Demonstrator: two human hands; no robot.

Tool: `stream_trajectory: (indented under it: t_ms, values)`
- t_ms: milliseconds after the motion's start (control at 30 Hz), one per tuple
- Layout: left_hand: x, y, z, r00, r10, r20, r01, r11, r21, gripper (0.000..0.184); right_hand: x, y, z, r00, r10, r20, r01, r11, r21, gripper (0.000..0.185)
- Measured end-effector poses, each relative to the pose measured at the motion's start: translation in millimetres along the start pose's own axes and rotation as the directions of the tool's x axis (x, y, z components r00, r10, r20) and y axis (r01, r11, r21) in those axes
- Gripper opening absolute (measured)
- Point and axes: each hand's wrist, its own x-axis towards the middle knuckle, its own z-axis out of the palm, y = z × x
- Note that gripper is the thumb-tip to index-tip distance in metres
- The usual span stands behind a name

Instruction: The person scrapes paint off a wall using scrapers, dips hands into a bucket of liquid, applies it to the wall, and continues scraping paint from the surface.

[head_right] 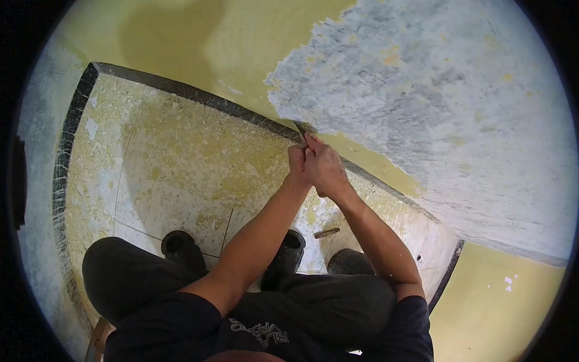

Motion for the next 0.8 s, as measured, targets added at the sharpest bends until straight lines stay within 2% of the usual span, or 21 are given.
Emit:
stream_trajectory:
  t_ms: [33,100,133,167,200,233,300,333,367,433,467,500,567,600,633,667,700,733,767,800]
  values:
    - [10.7,2.7,-12.2,1.000,0.004,0.002,-0.004,1.000,-0.004,0.025,6.4,6.1,8.8,1.000,-0.003,0.002,0.003,1.000,-0.005,0.039]
    - [25.6,5.7,-37.3,1.000,-0.005,0.013,0.006,0.999,-0.052,0.023,15.8,28.1,36.0,0.923,-0.320,-0.212,0.303,0.947,-0.110,0.040]
    - [22.0,8.2,-24.2,1.000,-0.007,0.021,0.008,0.999,-0.050,0.023,10.9,9.5,25.6,0.920,-0.324,-0.218,0.306,0.945,-0.114,0.040]
    - [16.9,9.5,-12.7,1.000,0.012,0.021,-0.012,1.000,-0.007,0.022,3.3,-8.4,11.2,0.987,-0.112,-0.117,0.112,0.994,-0.003,0.041]
    - [8.6,6.4,-11.8,1.000,0.026,0.007,-0.026,0.999,0.034,0.022,-6.4,-17.5,4.9,0.994,0.113,0.014,-0.113,0.990,0.088,0.041]
    - [3.2,2.2,-13.5,1.000,0.019,0.000,-0.019,0.999,0.034,0.022,-10.8,-10.9,4.7,0.992,0.122,0.015,-0.123,0.988,0.091,0.041]
    - [5.7,-2.9,-4.2,0.981,-0.063,0.185,0.072,0.997,-0.040,0.022,-10.1,-1.6,-4.0,0.995,-0.048,-0.082,0.049,0.999,0.008,0.041]
    - [-3.2,-6.6,16.8,0.998,0.027,-0.049,-0.025,0.999,0.031,0.027,-6.9,-2.9,-4.9,0.999,0.016,-0.052,-0.015,1.000,0.010,0.040]
    - [8.5,-4.8,0.3,0.999,0.027,-0.042,-0.026,0.999,0.033,0.027,-3.1,-8.1,0.3,0.998,0.011,-0.056,-0.011,1.000,0.010,0.040]
    - [40.8,-1.4,-60.5,0.991,0.111,0.070,-0.103,0.988,-0.111,0.037,2.8,-8.4,21.3,0.992,-0.055,-0.116,0.053,0.998,-0.023,0.039]
    - [37.6,15.5,-63.2,0.951,0.039,0.306,-0.038,0.999,-0.008,0.042,21.6,23.5,42.3,0.903,-0.357,-0.237,0.323,0.931,-0.171,0.039]
    - [37.1,17.0,-53.4,0.948,0.041,0.317,-0.042,0.999,-0.004,0.042,19.2,13.8,32.0,0.898,-0.368,-0.242,0.333,0.927,-0.173,0.039]
    - [14.3,16.8,-29.8,0.982,-0.022,0.187,0.015,0.999,0.039,0.020,-1.5,-10.0,13.4,0.998,-0.034,-0.054,0.036,0.999,0.034,0.039]
    - [8.8,17.1,-15.8,0.981,-0.016,0.191,0.008,0.999,0.045,0.020,-2.7,-4.6,10.1,0.988,-0.109,-0.111,0.114,0.993,0.037,0.040]
    - [3.1,10.9,-5.6,0.995,0.004,0.096,-0.010,0.998,0.068,0.029,-0.4,-3.9,10.6,0.988,-0.113,-0.104,0.117,0.992,0.036,0.040]
    - [-1.0,8.2,5.7,1.000,0.024,0.001,-0.024,0.995,0.093,0.038,2.1,-3.5,10.3,0.995,-0.069,-0.071,0.072,0.996,0.048,0.040]
    - [-2.0,13.1,11.0,1.000,0.029,0.003,-0.029,0.995,0.092,0.038,4.5,-2.9,9.6,0.999,-0.025,-0.040,0.028,0.998,0.059,0.041]
    - [-5.0,19.5,12.1,0.992,0.101,-0.073,-0.089,0.985,0.148,0.038,9.3,2.5,18.0,0.999,-0.024,-0.038,0.026,0.998,0.059,0.041]
    - [-7.7,25.0,13.9,0.974,0.177,-0.143,-0.145,0.967,0.212,0.038,18.7,9.3,34.1,0.989,-0.110,-0.098,0.109,0.994,-0.014,0.041]
    - [-5.2,27.0,8.4,0.974,0.178,-0.143,-0.145,0.966,0.215,0.038,24.5,12.6,42.3,0.968,-0.200,-0.151,0.188,0.978,-0.092,0.041]
